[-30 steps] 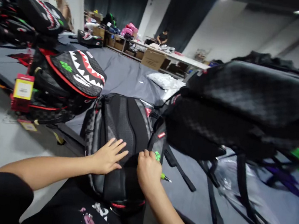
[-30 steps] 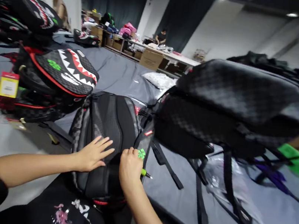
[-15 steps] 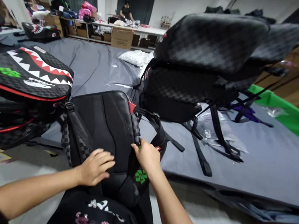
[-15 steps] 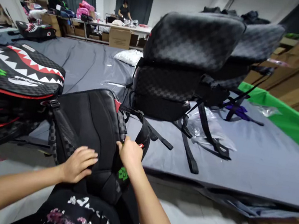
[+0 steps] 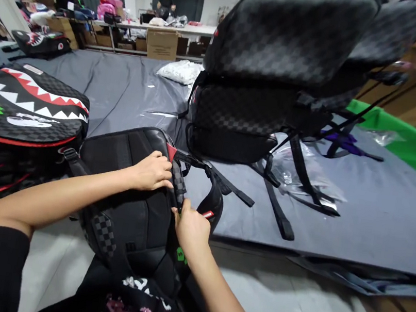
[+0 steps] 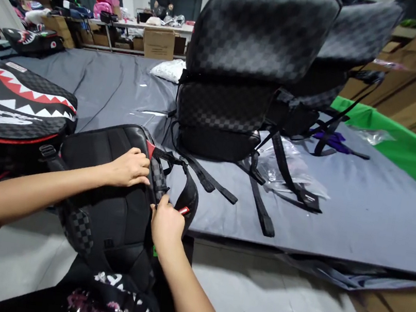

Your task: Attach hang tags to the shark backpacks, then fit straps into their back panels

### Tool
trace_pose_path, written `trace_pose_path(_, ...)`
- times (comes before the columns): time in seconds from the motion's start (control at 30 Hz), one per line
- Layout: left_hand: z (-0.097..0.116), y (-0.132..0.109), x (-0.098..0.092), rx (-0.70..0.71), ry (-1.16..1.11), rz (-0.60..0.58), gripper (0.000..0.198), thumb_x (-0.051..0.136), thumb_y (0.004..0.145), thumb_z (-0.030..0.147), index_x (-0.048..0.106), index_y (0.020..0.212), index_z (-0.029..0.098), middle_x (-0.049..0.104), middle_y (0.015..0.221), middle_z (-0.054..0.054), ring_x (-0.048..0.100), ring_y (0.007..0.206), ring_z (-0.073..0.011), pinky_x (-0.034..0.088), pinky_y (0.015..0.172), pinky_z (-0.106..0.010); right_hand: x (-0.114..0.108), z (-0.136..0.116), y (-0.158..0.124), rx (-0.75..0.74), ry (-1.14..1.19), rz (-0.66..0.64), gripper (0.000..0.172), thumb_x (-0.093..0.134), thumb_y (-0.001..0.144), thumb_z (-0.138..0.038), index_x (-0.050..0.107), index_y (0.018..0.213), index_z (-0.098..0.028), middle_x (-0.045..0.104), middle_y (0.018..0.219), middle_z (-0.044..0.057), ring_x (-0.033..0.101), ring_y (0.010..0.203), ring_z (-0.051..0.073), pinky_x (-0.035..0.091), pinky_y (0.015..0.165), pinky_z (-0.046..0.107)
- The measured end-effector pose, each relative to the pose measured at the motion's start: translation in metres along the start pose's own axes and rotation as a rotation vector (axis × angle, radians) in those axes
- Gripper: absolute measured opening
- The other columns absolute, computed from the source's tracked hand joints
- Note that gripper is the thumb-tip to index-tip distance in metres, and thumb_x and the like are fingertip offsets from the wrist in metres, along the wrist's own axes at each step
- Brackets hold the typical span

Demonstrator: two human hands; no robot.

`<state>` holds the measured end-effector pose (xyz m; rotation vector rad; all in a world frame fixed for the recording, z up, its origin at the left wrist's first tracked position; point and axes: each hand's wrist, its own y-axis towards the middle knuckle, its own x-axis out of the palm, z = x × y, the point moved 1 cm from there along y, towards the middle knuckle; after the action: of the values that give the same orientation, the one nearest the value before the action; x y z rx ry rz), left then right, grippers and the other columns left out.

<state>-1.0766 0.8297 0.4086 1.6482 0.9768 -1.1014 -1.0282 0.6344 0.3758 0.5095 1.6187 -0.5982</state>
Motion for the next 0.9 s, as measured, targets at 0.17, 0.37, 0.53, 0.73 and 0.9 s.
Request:
trace_pose_path(0.17,-0.055,-0.01,-0.016,-0.031,0.176,0.028,0.06,0.039,0.093,0.065,0.069,0.071,0.018,0.062,0.081,-0.006,0.052,0.089,-0.0221,0.033,0.095,-0.046,0.004,0.002,0.002,-0.009,0.013,-0.011,0.028,0.048,0.099,-0.035,0.054,0.114,-0.012,0.073,0.082,0.011,0.073,0.073,0.026,0.047,0.056,0.027)
trace_pose_path(0.37,-0.073,-0.025,-0.029,-0.151,0.31,0.155,0.063,0.029,0.096,0.064,0.067,0.079,0.016,0.062,0.092,-0.007,0.051,0.101,-0.0238,0.028,0.107,-0.055,-0.007,0.012,0.005,0.022,0.23,-0.009,0.031,0.052,0.097,-0.036,0.059,0.117,-0.013,0.074,0.082,0.012,0.073,0.076,0.027,0.049,0.061,0.029)
trace_pose_path(0.53,-0.017,-0.023,0.004,-0.142,0.096,0.292,0.052,0.03,0.101,0.049,0.062,0.073,0.018,0.061,0.074,-0.004,0.053,0.084,-0.0199,0.035,0.103,-0.046,-0.037,0.019,0.004,-0.162,0.886,0.344,0.032,0.044,0.098,-0.044,0.064,0.101,-0.019,0.073,0.089,0.005,0.07,0.077,0.018,0.051,0.073,0.027)
trace_pose_path(0.73,-0.009,-0.026,0.023,-0.206,-0.007,0.47,0.053,0.025,0.102,0.044,0.059,0.07,0.018,0.063,0.073,-0.003,0.056,0.083,-0.018,0.034,0.107,-0.044,-0.038,0.009,0.028,-0.183,0.877,0.883,0.04,0.038,0.098,-0.053,0.058,0.087,-0.02,0.062,0.068,0.001,0.062,0.062,0.016,0.049,0.063,0.028)
trace_pose_path(0.9,-0.006,-0.029,0.025,-0.174,-0.073,0.59,0.046,0.033,0.101,0.042,0.058,0.07,0.019,0.067,0.076,-0.001,0.061,0.084,-0.0165,0.035,0.108,-0.043,-0.015,-0.007,0.049,-0.475,0.684,0.825,0.02,0.057,0.093,-0.038,0.057,0.084,-0.021,0.062,0.072,0.003,0.06,0.065,0.016,0.048,0.062,0.027)
